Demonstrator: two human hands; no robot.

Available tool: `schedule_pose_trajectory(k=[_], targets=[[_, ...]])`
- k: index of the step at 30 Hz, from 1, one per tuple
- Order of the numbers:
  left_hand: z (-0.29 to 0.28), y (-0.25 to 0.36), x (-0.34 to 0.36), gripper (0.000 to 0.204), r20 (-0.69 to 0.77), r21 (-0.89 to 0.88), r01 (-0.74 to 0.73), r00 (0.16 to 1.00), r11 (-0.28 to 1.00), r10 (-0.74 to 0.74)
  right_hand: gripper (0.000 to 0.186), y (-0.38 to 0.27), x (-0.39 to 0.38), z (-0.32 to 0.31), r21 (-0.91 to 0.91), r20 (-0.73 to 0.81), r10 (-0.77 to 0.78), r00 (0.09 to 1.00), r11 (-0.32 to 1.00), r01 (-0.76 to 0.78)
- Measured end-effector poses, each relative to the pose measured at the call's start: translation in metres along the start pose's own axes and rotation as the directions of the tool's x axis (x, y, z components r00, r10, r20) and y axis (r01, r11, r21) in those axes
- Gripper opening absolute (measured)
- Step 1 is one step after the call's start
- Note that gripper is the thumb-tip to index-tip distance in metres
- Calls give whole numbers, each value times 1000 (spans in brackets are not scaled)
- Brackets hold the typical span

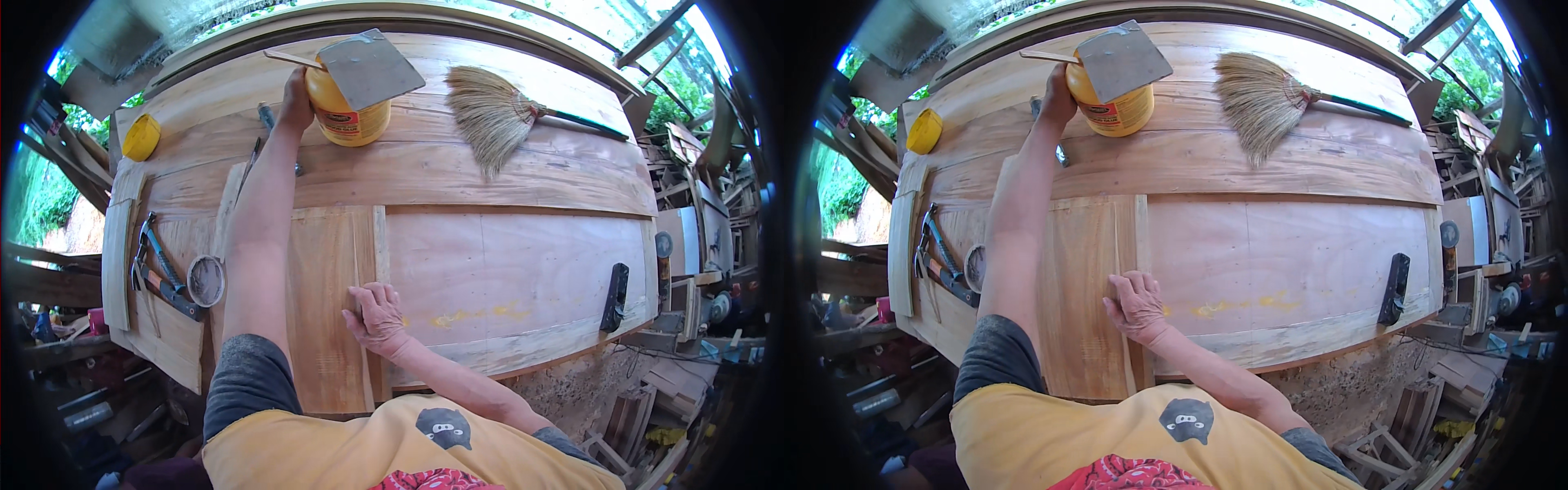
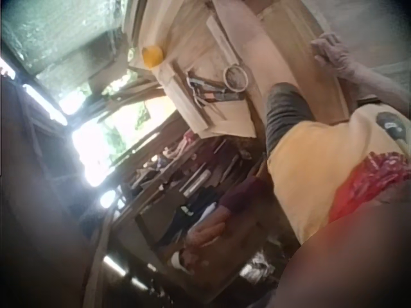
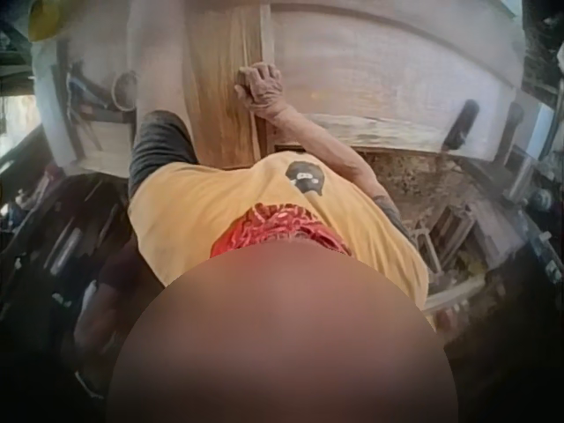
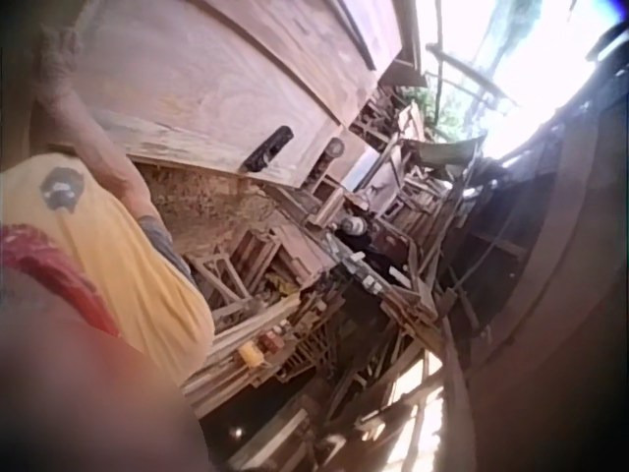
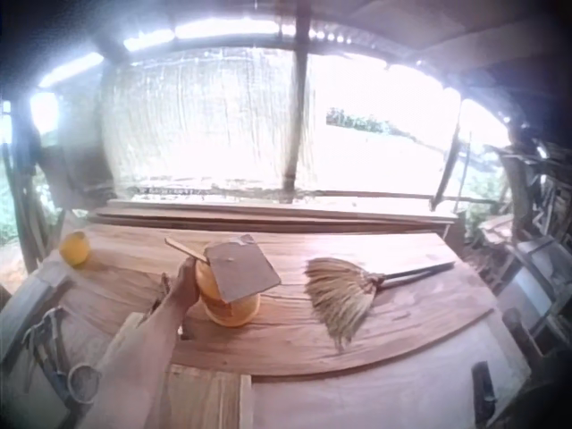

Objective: The person handles wood boards on a workbench, uses a hand plane on the edges of a board, marks the wood with a pen, and applies glue to the surfaces using a stick and a small piece of wood.

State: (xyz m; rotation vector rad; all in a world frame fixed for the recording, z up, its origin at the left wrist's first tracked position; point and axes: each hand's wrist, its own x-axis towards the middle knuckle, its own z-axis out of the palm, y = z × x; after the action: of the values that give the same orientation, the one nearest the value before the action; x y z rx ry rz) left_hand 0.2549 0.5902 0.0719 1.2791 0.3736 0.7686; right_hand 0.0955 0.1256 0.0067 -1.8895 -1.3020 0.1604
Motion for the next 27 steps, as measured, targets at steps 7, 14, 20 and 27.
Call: schedule_pose_trajectory(k=[7, 14, 20, 27], targets=[[102, 5, -109, 63, -440, 38, 184, 886, 982, -149, 43, 67, 39, -60, 454, 143, 236, 961, 847, -276], [132, 2, -197, 73, -382, 51, 274, 894, 960, -235, 82, 161, 252, -222, 830, 172, 375, 911, 442, -339], [156, -1, -287, 39, -341, 520, 65, 930, 852, 138, 32, 186, 325, -273, 665, 185, 455, 871, 594, -452], [115, -1, -474, 34, -237, 964, 150, 863, 221, 447, 24, 124, 301, -323, 869, -114, 222, 968, 494, -11]])
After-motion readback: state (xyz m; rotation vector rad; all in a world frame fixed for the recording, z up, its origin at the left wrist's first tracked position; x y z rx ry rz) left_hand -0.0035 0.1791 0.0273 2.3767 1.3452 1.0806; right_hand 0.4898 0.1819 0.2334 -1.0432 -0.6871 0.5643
